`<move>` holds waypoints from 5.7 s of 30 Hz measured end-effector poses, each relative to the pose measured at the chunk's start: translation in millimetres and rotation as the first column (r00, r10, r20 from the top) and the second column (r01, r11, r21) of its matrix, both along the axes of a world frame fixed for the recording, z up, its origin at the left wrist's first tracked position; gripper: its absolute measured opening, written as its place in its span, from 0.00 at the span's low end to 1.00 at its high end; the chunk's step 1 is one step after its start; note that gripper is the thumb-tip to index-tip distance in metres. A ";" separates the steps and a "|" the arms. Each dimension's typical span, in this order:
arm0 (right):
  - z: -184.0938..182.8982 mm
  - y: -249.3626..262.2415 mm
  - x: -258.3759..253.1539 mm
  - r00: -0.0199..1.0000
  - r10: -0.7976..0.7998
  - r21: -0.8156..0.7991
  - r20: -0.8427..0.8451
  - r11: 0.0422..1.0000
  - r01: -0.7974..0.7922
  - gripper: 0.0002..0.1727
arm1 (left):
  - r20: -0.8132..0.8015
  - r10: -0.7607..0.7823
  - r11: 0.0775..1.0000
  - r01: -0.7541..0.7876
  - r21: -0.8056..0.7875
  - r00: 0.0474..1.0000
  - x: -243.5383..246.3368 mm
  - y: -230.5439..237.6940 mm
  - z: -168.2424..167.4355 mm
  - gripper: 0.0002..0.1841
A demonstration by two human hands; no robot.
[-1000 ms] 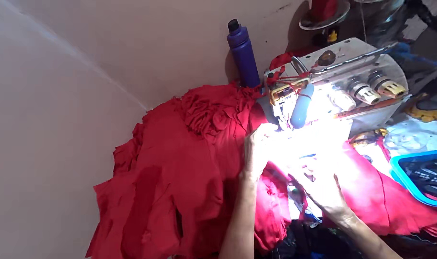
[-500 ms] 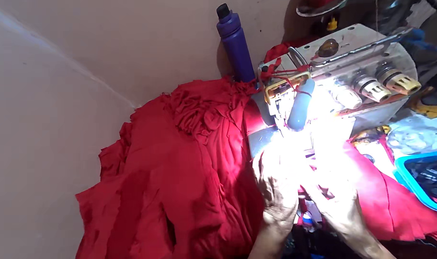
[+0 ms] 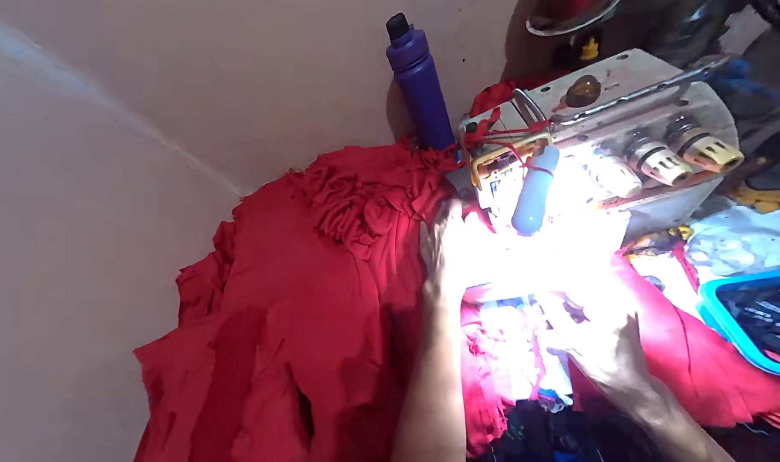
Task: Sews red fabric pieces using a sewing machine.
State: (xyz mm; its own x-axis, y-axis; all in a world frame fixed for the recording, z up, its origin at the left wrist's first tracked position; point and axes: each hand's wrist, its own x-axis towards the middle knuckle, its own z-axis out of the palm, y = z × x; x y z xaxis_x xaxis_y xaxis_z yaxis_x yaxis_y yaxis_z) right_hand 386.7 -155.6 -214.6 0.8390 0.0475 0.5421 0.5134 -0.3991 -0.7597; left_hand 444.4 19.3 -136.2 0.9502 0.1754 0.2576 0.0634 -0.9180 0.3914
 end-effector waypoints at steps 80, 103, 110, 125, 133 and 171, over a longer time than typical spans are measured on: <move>62.4 -90.8 -21.1 0.979 0.150 0.134 0.138 0.977 -0.169 0.07 | 0.344 -0.179 0.552 0.384 -0.740 0.922 -86.6 -119.7 0.3 0.06; 65.9 -34.7 -47.1 0.626 0.755 0.234 -0.195 0.656 -0.718 0.11 | 0.286 -0.572 0.771 0.623 -0.132 0.769 -157.9 -18.4 52.6 0.13; 58.4 -17.5 -60.5 0.597 0.782 0.333 -0.180 0.619 -0.711 0.06 | 0.442 -0.487 0.750 0.620 -0.230 0.753 -165.5 0.2 43.1 0.09; 38.6 7.5 -42.6 0.817 0.556 0.360 -0.156 0.802 -0.477 0.07 | 0.422 -0.300 0.758 0.483 -0.439 0.855 -108.1 18.4 22.7 0.08; 9.1 19.9 -0.4 0.918 0.212 0.070 -0.334 0.977 -0.200 0.16 | 0.428 -0.102 0.976 0.173 -0.130 0.898 -31.2 -2.3 -28.0 0.06; 5.6 -113.5 -50.2 0.990 -0.123 -0.235 0.068 0.963 0.135 0.17 | 0.407 -0.010 0.978 0.094 -0.188 0.913 -41.6 22.2 -16.4 0.18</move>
State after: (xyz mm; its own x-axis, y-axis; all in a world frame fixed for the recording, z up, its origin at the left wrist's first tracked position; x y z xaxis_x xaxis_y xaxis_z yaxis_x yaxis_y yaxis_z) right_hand 336.5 -269.0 -209.0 0.8175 0.0736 0.5712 0.4818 -0.6308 -0.6083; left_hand 402.8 41.5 -152.7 0.7824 0.2165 0.5839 -0.1836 -0.8158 0.5485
